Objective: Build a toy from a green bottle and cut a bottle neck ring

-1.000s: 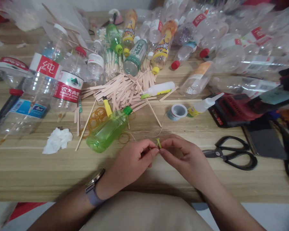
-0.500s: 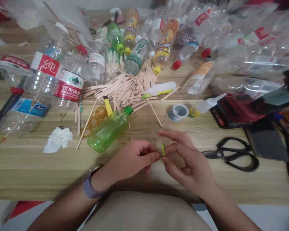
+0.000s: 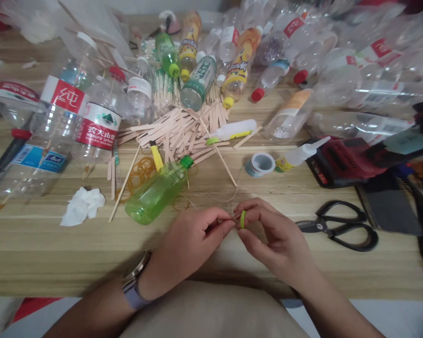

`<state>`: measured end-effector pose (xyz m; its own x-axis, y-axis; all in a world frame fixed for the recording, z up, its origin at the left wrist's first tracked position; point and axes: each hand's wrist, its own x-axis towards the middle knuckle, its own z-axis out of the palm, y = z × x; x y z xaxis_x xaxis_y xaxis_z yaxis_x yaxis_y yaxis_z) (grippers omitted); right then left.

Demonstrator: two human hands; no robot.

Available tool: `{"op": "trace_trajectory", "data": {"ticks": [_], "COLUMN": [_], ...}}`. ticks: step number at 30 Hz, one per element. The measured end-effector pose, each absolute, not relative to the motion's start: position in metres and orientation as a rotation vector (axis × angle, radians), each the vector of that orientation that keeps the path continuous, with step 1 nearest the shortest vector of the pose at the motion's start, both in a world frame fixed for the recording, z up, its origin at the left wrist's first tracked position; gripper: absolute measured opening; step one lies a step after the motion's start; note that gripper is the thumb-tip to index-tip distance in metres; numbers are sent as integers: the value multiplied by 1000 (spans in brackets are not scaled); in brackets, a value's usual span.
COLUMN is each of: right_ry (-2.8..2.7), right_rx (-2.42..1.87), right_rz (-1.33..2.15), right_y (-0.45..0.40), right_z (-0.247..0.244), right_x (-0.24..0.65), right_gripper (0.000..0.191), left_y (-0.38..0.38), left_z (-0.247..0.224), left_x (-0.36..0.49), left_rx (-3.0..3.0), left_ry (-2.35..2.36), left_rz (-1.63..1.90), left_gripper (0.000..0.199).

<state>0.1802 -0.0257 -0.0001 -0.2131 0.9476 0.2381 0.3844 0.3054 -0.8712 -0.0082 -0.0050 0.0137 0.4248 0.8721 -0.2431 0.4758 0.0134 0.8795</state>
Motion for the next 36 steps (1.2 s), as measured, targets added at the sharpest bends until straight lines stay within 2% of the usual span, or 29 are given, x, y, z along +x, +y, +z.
{"op": "trace_trajectory", "data": {"ticks": [5, 10, 17, 23, 29, 36], "right_ry": [-1775, -1789, -1721, -1706, -1684, -1813], "right_rx": [-1174, -1084, -1072, -1212, -1290, -1235], "right_rz": [789, 893, 981, 863, 923, 678], "right_y": [-27, -27, -27, -26, -25, -24], "right_z": [-1, 3, 2, -2, -9, -10], "right_x": [183, 183, 182, 183, 182, 181], "right_gripper": [12, 14, 14, 10, 6, 10], "left_y": [4, 8, 5, 6, 5, 7], "left_z": [15, 15, 16, 18, 16, 16], "left_x": [-10, -12, -12, -12, -12, -12], "left_rx": [1268, 1097, 1115, 1102, 1163, 1215], "left_ry": [1075, 980, 988, 958, 954, 998], "left_rz": [361, 274, 322, 428, 519, 473], "left_gripper": [22, 26, 25, 20, 17, 17]}}
